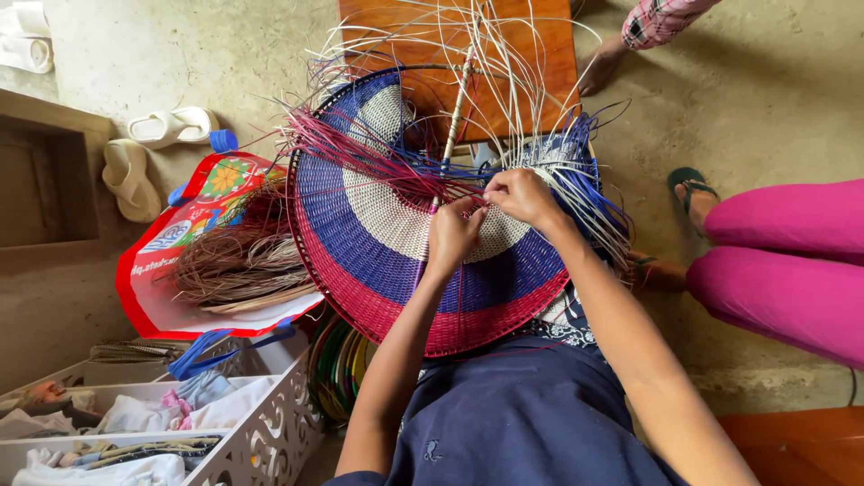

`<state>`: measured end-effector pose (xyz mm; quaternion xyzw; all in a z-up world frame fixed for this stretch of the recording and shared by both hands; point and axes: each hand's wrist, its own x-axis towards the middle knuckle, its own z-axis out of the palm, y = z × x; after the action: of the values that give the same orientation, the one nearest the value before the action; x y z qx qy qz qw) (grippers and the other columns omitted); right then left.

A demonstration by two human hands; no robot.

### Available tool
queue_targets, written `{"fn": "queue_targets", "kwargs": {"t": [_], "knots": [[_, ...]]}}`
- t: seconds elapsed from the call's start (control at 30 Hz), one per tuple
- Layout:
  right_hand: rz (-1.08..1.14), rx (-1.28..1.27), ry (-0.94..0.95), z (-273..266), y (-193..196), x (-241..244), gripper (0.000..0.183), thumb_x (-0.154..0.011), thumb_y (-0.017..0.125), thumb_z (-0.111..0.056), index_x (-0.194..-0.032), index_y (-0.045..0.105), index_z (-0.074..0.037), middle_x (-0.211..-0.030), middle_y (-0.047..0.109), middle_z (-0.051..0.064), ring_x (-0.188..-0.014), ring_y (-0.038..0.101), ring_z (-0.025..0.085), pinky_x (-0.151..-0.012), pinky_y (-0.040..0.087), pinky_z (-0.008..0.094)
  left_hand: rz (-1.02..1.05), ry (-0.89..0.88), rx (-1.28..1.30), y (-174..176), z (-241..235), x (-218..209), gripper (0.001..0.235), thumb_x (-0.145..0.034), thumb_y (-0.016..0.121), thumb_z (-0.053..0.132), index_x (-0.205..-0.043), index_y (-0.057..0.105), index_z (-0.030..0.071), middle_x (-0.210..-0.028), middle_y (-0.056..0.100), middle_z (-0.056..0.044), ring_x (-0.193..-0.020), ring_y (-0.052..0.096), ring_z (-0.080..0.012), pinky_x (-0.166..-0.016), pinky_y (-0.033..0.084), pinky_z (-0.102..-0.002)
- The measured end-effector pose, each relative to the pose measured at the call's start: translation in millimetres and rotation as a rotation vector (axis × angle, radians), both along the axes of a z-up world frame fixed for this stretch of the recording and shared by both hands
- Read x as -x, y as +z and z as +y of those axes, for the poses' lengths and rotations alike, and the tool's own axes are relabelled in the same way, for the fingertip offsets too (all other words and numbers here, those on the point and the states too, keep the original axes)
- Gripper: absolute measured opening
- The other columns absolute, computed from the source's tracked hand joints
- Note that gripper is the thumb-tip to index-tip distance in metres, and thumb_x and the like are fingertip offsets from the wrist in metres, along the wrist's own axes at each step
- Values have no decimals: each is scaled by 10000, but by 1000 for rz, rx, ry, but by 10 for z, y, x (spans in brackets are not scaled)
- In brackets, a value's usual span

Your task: Weaving a circular mat with colored fibers on a wooden surface

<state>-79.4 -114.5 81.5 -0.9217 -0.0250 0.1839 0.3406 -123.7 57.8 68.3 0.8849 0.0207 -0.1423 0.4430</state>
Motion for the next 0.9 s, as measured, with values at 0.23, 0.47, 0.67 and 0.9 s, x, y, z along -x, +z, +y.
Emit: {"fn": "queue_targets", "kwargs": {"t": [0.23, 0.47, 0.67, 0.9], "knots": [[-131, -251, -117, -143, -88, 47, 142, -854, 773, -166, -990, 808, -190, -738, 700, 47, -630, 605, 137, -585, 492, 316, 306, 24, 105, 61, -70, -116, 308, -848, 725, 420, -961, 777, 138, -669, 728, -143, -898, 742, -404, -770, 550, -527], [-227, -299, 58, -82, 139, 238, 152, -869, 743, -74, -996, 809, -126, -825, 716, 161, -729, 683, 328, -636, 520, 415, 316, 128, 136, 409, -125, -60, 333, -830, 770, 406, -917, 746, 85, -682, 716, -193, -856, 743, -425, -762, 551, -490], [-176, -270, 76, -26, 62, 164, 182, -851, 757, -120, -1022, 815, -143, -787, 688, 143, -729, 665, 319, -699, 523, 433, 251, 185, 377, 381, -72, -12, 169, -881, 717, 187, -970, 740, 45, -533, 695, -111, -417, 674, -199, -482, 518, -265], [-172, -319, 38, -20, -113, 73, 67, -815, 815, -162, -879, 800, -175, -727, 671, 42, -710, 648, 188, -678, 514, 332, 270, 238, 491, 296, -54, -40, 126, -896, 703, 160, -911, 731, 38, -547, 696, -132, -403, 664, -188, -430, 498, -244]]}}
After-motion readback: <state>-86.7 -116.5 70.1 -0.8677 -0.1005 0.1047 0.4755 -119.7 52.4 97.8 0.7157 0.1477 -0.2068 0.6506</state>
